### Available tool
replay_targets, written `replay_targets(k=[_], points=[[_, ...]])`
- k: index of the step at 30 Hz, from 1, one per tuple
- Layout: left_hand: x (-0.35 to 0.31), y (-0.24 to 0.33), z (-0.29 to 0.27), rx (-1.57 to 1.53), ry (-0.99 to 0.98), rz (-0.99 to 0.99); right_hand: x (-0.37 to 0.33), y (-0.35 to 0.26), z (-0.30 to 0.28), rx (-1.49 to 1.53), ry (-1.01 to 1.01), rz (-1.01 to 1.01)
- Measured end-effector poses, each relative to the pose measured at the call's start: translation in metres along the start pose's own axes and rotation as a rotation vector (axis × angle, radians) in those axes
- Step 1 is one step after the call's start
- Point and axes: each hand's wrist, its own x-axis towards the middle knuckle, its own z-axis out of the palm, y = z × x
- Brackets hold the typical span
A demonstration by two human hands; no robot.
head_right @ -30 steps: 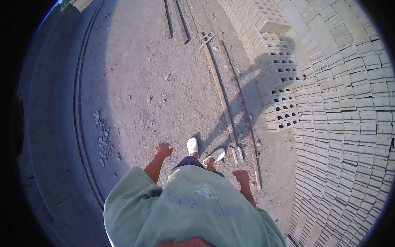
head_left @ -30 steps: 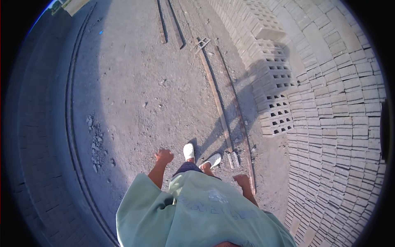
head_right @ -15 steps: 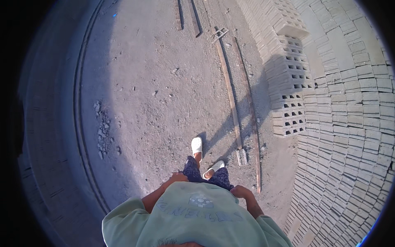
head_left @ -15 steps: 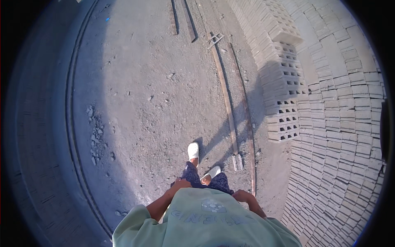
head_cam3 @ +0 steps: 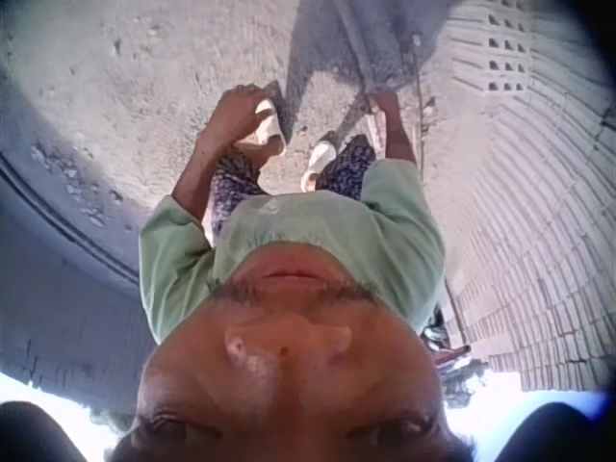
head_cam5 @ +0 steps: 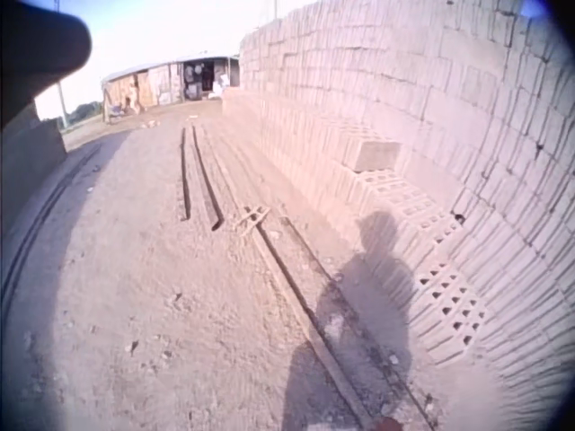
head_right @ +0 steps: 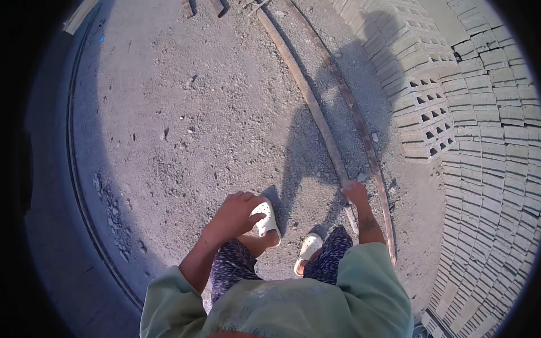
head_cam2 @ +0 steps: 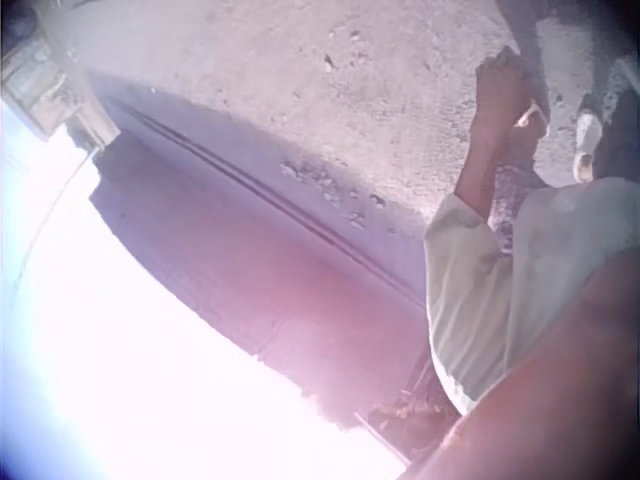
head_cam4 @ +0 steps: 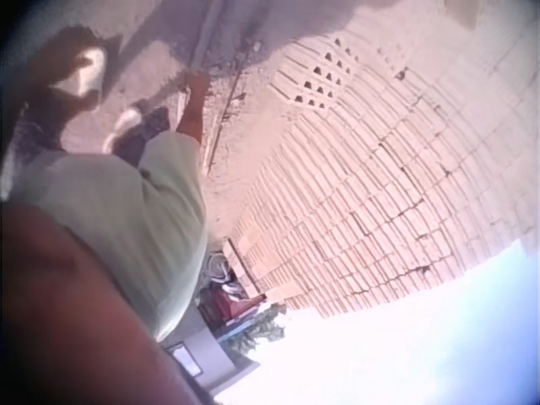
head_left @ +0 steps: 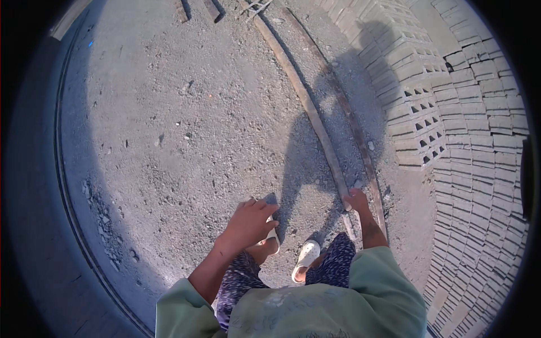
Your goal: The person repositions wooden planks on the ground by hand, sets down a concrete brick beside a plank, and then picks up a hollow bamboo pole.
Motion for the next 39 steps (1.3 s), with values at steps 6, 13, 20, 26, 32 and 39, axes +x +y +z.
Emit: replay_targets(k=[6, 13, 20, 26, 32, 39], points=[[0.023, -0.048, 0.029, -0.044, 0.16, 0.021, 0.055, 0.1, 0.078, -0.286, 0.073, -0.105], [0.011, -0.059, 0.039, 0.034, 0.089, -0.124, 0.037, 0.129, 0.135, -0.219, 0.151, 0.075], [-0.013, -0.04, 0.038, -0.021, 0.063, -0.275, 0.01, 0.119, 0.082, 0.003, 0.169, -0.135], [-0.007, -0.029, 0.042, -0.019, 0.288, -0.182, -0.058, 0.085, 0.002, 1.292, -0.36, 0.105], [0.062, 0.068, 0.087, -0.424, 0.427, 0.079, -0.134, -0.032, -0.071, 2.237, -1.063, 0.052], [0.079, 0.112, 0.122, -1.925, 0.202, 0.04, -0.176, -0.157, -0.035, 2.6, -1.695, -0.076]])
